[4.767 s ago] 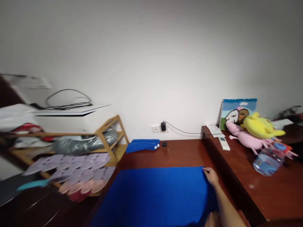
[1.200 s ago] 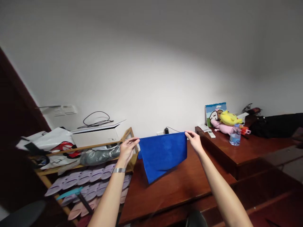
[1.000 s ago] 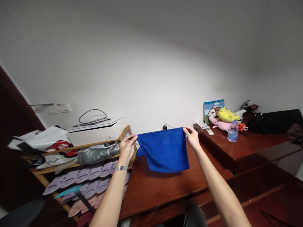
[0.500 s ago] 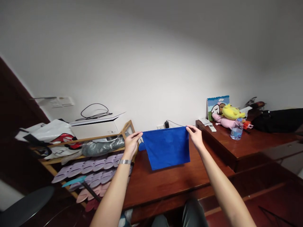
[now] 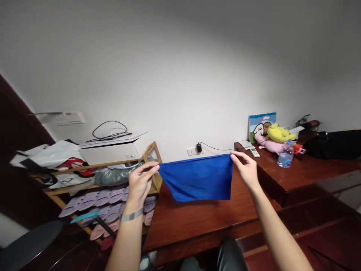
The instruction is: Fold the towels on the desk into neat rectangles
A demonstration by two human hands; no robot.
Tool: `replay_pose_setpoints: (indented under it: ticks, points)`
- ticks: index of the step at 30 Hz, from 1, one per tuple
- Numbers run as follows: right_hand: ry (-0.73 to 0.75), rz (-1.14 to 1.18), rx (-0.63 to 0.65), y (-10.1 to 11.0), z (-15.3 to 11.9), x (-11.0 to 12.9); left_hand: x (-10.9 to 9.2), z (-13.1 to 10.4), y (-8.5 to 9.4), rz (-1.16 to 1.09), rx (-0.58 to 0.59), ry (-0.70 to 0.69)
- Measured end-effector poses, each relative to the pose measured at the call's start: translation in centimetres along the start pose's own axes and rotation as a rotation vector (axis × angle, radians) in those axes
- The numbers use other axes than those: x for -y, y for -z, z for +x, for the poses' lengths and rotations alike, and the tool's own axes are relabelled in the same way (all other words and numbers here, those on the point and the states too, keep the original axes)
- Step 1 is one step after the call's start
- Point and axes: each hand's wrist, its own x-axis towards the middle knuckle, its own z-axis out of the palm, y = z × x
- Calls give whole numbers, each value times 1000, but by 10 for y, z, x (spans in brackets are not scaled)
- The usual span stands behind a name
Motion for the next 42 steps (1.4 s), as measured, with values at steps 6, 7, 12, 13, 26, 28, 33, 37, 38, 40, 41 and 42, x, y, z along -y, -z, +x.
replay_pose_setpoints:
  ticks: [6, 7, 12, 13, 26, 28, 33, 37, 38, 40, 41, 42]
  points:
    - [5, -56, 30, -3, 4, -22, 18, 7, 5, 31, 43, 83]
    - [-33, -53, 56, -8, 6, -39, 35, 12, 7, 56, 61, 108]
    - [-232, -141, 190, -59, 14, -163, 156, 38, 19, 283, 107, 210]
    - [-263, -187, 211, -71, 14, -189, 181, 42, 20, 333, 115, 223]
    - [-228, -778, 632, -113, -162, -335, 342, -122, 25, 1152, 677, -17]
    - [-198, -926, 762, -105, -188, -342, 352, -151, 34, 1288, 755, -40]
    - [-166, -1034, 853, -101, -199, -347, 363, -171, 46, 1401, 747, -4]
    - [-167, -1047, 884, -103, -194, -346, 366, -167, 44, 1419, 731, -6]
    - [-171, -1047, 893, -103, -192, -346, 366, -167, 42, 1426, 727, -4]
    - [-169, -1039, 920, -104, -183, -344, 360, -171, 38, 1448, 716, 16]
    - [-160, -1027, 950, -104, -176, -343, 355, -174, 36, 1462, 710, 33]
    - [-146, -1011, 991, -105, -167, -341, 349, -178, 33, 1480, 704, 57]
